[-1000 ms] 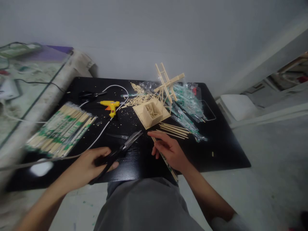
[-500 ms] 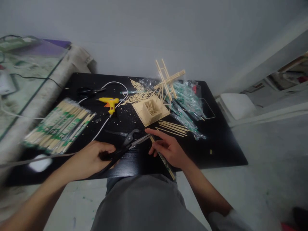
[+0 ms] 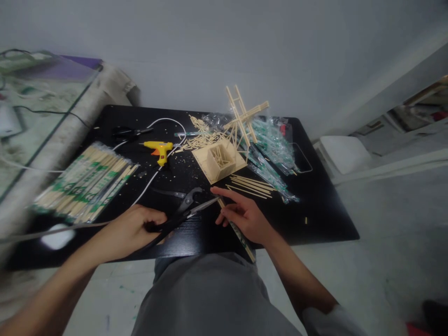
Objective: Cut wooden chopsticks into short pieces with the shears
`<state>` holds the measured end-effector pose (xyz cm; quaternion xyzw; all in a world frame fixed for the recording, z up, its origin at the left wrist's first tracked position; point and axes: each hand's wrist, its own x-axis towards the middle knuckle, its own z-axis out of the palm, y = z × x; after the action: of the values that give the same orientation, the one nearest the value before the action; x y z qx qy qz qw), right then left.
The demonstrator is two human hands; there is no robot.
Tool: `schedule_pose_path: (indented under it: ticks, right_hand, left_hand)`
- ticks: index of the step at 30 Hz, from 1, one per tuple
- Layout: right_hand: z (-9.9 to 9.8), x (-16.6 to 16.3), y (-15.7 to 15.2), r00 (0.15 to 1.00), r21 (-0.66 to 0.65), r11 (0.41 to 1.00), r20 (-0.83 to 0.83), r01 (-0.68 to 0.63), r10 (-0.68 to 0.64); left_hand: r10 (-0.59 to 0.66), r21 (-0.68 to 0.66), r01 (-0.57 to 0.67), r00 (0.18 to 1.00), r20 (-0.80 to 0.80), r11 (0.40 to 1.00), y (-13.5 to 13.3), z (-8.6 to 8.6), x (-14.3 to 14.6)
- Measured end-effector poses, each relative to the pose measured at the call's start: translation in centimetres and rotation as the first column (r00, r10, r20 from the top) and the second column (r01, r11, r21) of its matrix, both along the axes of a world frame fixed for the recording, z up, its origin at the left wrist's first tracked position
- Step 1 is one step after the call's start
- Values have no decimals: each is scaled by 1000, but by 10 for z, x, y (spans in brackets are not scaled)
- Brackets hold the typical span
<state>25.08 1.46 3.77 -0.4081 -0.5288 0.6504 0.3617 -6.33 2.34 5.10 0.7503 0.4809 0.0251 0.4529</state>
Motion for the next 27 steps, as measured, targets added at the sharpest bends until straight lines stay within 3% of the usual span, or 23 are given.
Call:
schedule_pose_path:
  ticks: [5, 10, 17, 23, 27]
  right_hand:
    - [-3, 0, 0, 999, -5, 999, -38, 36, -36]
    - [-7, -6, 0, 980, -46, 994, -165, 100, -107]
    - [-14, -12, 1, 953, -171, 968, -208, 185, -219]
    - [14, -5, 4, 942, -18, 953, -148, 302, -301]
    - [25, -4, 7, 914, 79, 915, -136, 396, -383]
  left_hand:
    - [83, -53, -85, 996, -27, 995, -2, -11, -8]
    - [263, 153, -246, 959, -106, 957, -1, -14, -8]
    - [397, 361, -312, 898, -190, 879, 1, -18, -2]
    - [455, 448, -319, 858, -238, 835, -6, -43, -6]
    - [546, 531, -407, 828, -130, 743, -11, -59, -5]
